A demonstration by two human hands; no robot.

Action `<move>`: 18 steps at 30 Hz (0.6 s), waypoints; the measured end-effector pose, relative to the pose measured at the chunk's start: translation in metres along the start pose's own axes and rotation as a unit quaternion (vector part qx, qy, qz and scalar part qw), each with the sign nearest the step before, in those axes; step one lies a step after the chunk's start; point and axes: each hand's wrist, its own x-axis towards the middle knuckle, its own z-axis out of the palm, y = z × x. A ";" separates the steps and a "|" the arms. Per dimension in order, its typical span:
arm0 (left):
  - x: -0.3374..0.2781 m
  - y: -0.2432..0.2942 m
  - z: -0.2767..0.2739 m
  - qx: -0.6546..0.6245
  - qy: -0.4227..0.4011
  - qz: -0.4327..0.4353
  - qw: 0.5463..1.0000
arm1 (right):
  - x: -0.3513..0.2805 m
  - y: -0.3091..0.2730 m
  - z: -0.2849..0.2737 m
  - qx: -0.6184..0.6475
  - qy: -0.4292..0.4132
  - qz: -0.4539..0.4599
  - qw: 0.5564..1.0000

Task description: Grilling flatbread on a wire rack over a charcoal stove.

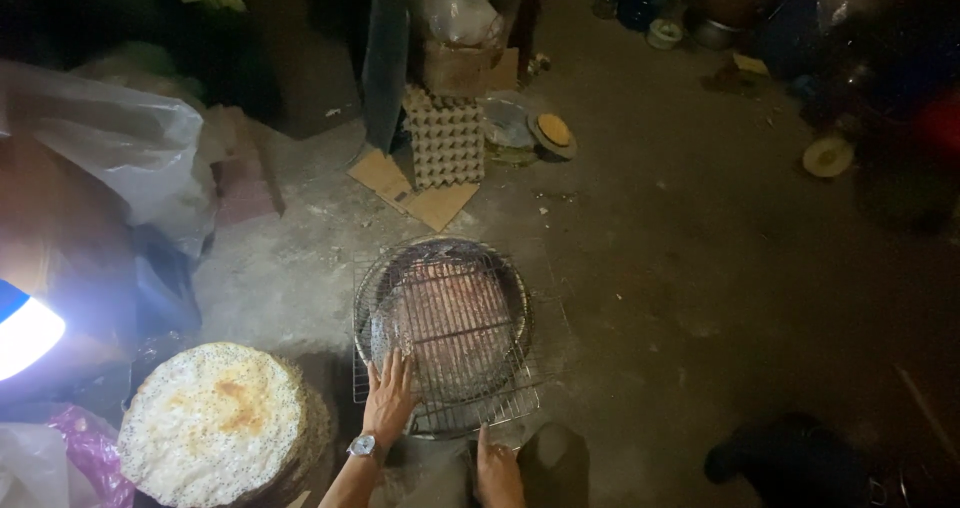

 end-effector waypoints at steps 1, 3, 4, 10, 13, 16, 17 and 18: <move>0.000 0.000 0.001 0.008 0.013 0.001 1.000 | 0.000 -0.001 -0.002 -0.002 0.006 0.005 1.000; -0.001 0.000 0.001 0.016 0.026 0.002 1.000 | 0.002 -0.003 -0.009 -0.003 0.012 0.010 1.000; -0.001 -0.001 0.001 0.021 0.042 0.012 0.999 | 0.002 -0.004 -0.012 -0.002 -0.025 0.018 1.000; -0.001 -0.005 0.007 0.025 0.032 0.030 0.999 | 0.003 -0.005 -0.019 0.008 -0.009 0.027 1.000; -0.001 -0.006 -0.004 0.023 0.030 0.045 0.998 | 0.000 -0.010 -0.032 0.016 0.031 0.041 0.999; -0.002 -0.006 -0.027 0.022 0.046 0.063 0.997 | 0.000 -0.012 -0.046 0.067 0.041 0.079 0.994; -0.001 -0.005 -0.036 0.023 0.069 0.074 0.995 | 0.001 -0.012 -0.050 0.104 0.065 0.098 0.988; 0.002 -0.005 -0.047 0.023 0.069 0.075 0.995 | 0.002 -0.012 -0.065 0.104 0.065 0.100 0.987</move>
